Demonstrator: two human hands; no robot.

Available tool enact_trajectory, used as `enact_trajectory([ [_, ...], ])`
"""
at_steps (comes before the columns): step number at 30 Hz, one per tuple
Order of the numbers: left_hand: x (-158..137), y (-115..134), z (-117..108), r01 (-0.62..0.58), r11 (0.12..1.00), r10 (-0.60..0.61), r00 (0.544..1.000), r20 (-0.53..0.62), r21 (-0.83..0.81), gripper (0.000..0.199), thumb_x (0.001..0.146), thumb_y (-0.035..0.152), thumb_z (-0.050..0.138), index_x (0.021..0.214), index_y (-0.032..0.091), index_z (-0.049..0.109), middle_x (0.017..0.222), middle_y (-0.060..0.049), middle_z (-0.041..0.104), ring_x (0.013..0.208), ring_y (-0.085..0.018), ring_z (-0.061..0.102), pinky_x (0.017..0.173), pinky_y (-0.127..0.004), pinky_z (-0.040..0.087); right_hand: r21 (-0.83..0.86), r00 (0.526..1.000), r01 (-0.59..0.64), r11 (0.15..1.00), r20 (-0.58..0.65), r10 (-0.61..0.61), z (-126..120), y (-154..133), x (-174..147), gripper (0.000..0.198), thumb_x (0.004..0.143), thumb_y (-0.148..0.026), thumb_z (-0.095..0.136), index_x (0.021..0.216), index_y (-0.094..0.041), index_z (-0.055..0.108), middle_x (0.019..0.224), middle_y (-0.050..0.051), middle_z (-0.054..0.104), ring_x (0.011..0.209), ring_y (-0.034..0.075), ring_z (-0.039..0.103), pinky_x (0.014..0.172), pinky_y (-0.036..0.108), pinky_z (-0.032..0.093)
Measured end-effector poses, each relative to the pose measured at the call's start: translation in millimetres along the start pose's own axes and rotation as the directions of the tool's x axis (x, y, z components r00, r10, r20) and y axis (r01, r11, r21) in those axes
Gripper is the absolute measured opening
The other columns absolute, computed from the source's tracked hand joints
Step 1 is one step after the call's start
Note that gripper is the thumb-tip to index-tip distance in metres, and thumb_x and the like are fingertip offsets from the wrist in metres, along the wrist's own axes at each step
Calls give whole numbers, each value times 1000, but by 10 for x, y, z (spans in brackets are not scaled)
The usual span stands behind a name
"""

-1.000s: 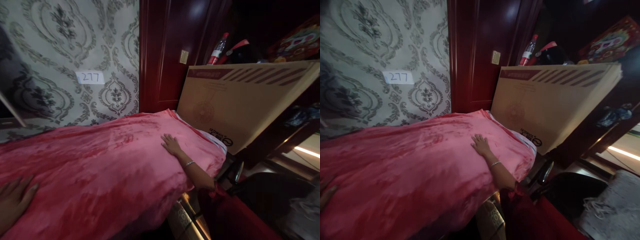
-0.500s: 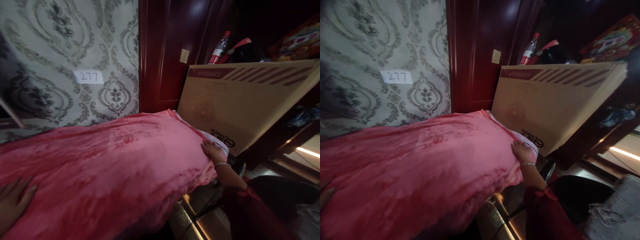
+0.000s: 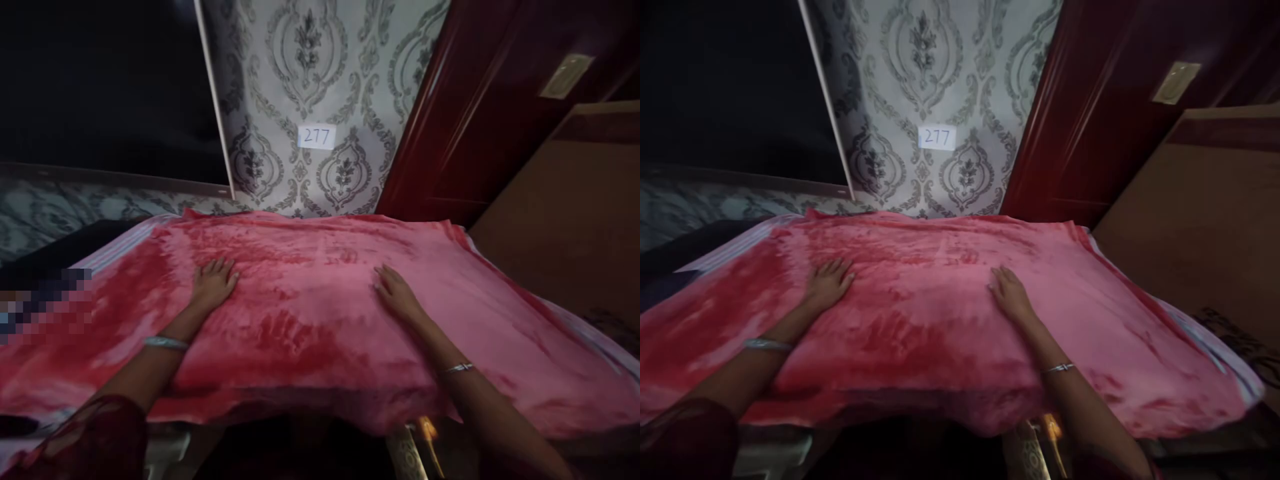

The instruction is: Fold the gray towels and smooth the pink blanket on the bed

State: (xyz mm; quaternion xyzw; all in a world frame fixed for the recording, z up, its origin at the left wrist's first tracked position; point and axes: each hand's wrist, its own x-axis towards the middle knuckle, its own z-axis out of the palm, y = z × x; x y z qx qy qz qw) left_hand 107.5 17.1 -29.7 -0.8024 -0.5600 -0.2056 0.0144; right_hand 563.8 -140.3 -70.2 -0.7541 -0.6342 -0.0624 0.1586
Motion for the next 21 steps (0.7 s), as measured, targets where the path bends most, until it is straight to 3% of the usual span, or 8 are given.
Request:
enact_trajectory([
  [5, 79, -68, 73, 23, 993, -29, 998, 47, 114, 50, 99, 38, 41, 143, 16, 52, 154, -16, 45, 145, -33, 37, 119, -56, 23, -60, 992, 68, 996, 111, -62, 256, -779, 97, 57, 100, -45, 35, 154, -26, 39, 163, 10, 30, 149, 33, 27, 115, 62, 27],
  [9, 40, 116, 48, -193, 978, 181, 973, 146, 76, 61, 98, 46, 40, 151, 18, 43, 163, -15, 32, 152, -31, 23, 123, -54, 13, -102, 990, 63, 993, 129, -50, 294, -857, 36, 56, 101, -45, 33, 154, -28, 39, 164, 7, 29, 149, 32, 27, 115, 61, 26],
  [11, -46, 379, 64, -375, 925, 379, 896, 232, -63, 64, 97, 53, 40, 153, 22, 40, 165, -12, 28, 153, -29, 21, 124, -50, 14, -111, 991, 68, 991, 123, -54, 294, -828, 29, 55, 101, -45, 33, 154, -28, 40, 163, 7, 30, 149, 31, 28, 115, 60, 27],
  [13, -170, 712, 127, -532, 820, 573, 768, 285, -213, 67, 97, 58, 40, 155, 25, 37, 165, -11, 26, 154, -27, 18, 125, -48, 10, -124, 992, 75, 989, 106, -61, 311, -799, 29, 55, 101, -45, 33, 153, -28, 41, 163, 7, 31, 148, 31, 29, 115, 60, 28],
  [16, -333, 1128, 272, -668, 644, 765, 571, 298, -373, 70, 95, 61, 45, 156, 29, 34, 166, -9, 24, 154, -29, 17, 124, -55, 8, -137, 995, 90, 987, 63, -82, 372, -762, 22, 54, 102, -44, 32, 152, -29, 42, 162, 7, 34, 147, 31, 32, 113, 60, 31],
  [17, -358, 1198, 315, -690, 606, 796, 536, 283, -396, 69, 95, 61, 44, 156, 30, 34, 166, -9, 25, 154, -29, 17, 123, -57, 7, -138, 995, 95, 986, 45, -89, 398, -749, 18, 54, 102, -44, 32, 152, -29, 43, 161, 7, 35, 146, 31, 33, 112, 60, 32],
  [19, -354, 1214, 372, -695, 601, 799, 533, 279, -395, 67, 96, 60, 43, 155, 28, 35, 165, -9, 25, 154, -30, 16, 123, -58, 7, -137, 994, 105, 985, 23, -102, 449, -718, 11, 54, 101, -44, 32, 151, -29, 44, 161, 7, 36, 146, 32, 34, 111, 60, 33],
  [21, -302, 1123, 392, -662, 671, 741, 608, 284, -335, 65, 98, 58, 40, 154, 24, 37, 165, -11, 25, 154, -31, 17, 123, -57, 7, -132, 994, 112, 985, 11, -111, 499, -683, 11, 54, 101, -44, 33, 151, -28, 44, 161, 6, 36, 146, 32, 34, 111, 61, 34],
])
